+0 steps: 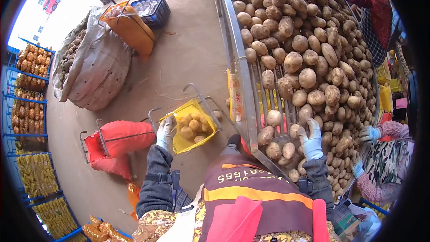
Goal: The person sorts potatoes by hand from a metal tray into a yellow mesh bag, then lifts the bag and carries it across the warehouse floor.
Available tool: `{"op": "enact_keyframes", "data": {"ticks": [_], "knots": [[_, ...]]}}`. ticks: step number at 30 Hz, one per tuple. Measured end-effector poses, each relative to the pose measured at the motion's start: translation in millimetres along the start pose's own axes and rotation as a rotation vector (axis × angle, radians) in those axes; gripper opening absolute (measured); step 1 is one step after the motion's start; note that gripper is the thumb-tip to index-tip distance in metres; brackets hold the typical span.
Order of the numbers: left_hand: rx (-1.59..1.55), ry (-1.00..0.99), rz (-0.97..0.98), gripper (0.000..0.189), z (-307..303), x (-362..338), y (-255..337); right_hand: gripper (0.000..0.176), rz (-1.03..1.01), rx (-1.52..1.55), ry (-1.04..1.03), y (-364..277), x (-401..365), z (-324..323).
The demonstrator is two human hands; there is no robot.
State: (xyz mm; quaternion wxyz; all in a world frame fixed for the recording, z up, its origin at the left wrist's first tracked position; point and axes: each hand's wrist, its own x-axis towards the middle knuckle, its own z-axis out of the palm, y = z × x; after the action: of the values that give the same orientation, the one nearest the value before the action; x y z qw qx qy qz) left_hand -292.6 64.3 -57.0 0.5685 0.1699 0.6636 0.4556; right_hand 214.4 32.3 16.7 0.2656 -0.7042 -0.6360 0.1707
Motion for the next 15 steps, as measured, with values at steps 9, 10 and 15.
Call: {"op": "enact_keyframes", "data": {"ticks": [9, 10, 15], "knots": [[1.293, -0.611, 1.26, 0.067, 212.5, -80.3, -8.2, 0.055, -0.153, -0.325, -0.505, -51.9, -7.4, 57.5], [1.358, -0.733, 1.305, 0.074, 227.7, -92.6, -16.1, 0.054, -0.173, -0.288, -0.547, -51.9, -12.0, 45.0], [1.798, -1.063, 1.178, 0.079, 275.0, -129.9, -46.5, 0.062, -0.204, -0.466, -0.478, 9.0, -92.7, 5.1]]}}
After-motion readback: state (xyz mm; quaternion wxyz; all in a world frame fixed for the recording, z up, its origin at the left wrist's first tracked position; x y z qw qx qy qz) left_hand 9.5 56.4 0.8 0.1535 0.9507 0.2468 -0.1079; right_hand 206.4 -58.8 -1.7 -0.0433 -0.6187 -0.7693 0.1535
